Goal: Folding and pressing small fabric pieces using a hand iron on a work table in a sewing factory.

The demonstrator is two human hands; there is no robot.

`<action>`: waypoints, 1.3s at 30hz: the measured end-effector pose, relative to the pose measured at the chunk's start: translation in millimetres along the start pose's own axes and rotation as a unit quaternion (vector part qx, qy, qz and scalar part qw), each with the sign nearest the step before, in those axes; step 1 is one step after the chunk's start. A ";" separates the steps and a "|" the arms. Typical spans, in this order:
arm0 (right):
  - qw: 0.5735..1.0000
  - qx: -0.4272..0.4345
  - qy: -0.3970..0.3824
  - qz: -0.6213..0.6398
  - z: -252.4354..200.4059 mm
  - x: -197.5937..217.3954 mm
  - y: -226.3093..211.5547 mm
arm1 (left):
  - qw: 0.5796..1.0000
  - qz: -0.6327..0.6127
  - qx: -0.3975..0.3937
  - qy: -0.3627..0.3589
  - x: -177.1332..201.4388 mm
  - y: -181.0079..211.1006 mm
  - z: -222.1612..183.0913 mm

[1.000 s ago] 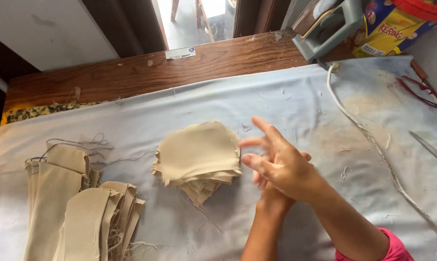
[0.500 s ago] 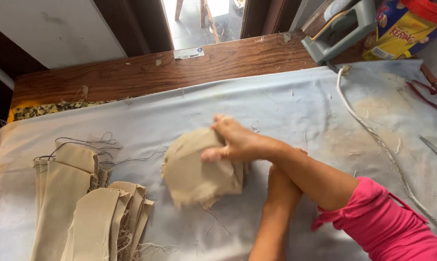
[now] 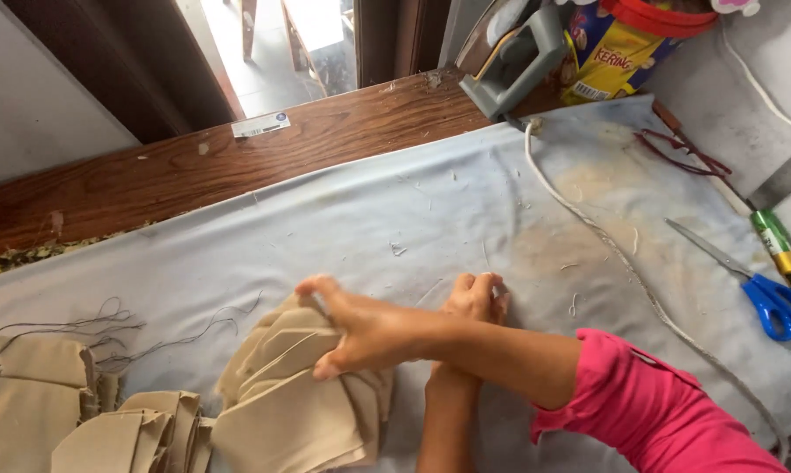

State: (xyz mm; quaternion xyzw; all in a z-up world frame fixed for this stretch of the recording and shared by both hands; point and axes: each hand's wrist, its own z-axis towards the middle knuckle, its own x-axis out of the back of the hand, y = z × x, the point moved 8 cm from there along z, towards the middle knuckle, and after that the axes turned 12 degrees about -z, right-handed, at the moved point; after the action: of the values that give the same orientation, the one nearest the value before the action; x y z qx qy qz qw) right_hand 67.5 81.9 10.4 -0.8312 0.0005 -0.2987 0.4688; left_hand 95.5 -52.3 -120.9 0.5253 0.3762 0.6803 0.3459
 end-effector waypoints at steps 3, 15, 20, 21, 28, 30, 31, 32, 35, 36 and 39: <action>0.982 0.060 0.053 0.170 -38.2 43.2 -4.7 | 0.997 -0.049 0.013 0.063 22.4 -14.1 5.9; 0.889 -0.155 0.423 -0.077 -148.3 139.0 163.5 | 0.763 -0.514 0.277 0.279 136.9 10.1 5.9; 0.786 -0.194 0.575 -0.118 -190.3 128.5 180.9 | 0.919 -0.284 0.205 0.180 141.9 48.0 9.7; 0.815 -0.179 0.546 -0.071 -189.4 128.6 169.4 | 0.949 -0.210 0.188 0.139 139.9 57.0 11.2; 0.920 -0.111 0.376 0.019 -158.0 111.4 155.7 | 0.967 -0.189 0.170 0.025 134.2 66.2 14.9; 0.926 -0.060 0.371 -0.021 -159.0 112.4 147.3 | 0.964 -0.212 0.157 0.013 134.1 75.1 15.2; 0.930 -0.008 0.361 -0.064 -158.2 111.3 137.8 | 0.960 -0.238 0.146 0.003 133.6 80.0 15.5; 0.930 -0.008 0.362 -0.062 -158.9 111.0 136.1 | 0.961 -0.237 0.146 0.001 133.5 82.2 15.3; 0.936 -0.031 0.339 -0.089 -158.7 109.9 137.7 | 0.960 -0.227 0.163 0.004 132.6 82.9 15.5; 0.942 -0.023 0.327 -0.071 -158.5 109.4 140.6 | 0.965 -0.204 0.166 -0.005 131.2 81.3 15.6; 0.951 -0.012 0.309 -0.001 -166.7 114.9 150.9 | 0.969 -0.158 0.189 -0.013 129.5 77.3 15.8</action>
State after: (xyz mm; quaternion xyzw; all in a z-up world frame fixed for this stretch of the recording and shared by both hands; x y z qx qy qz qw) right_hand 121.2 -164.8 13.5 -0.7037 0.1481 -0.5413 0.4357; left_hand 78.0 25.2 8.2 0.5236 0.5717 0.5268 0.3486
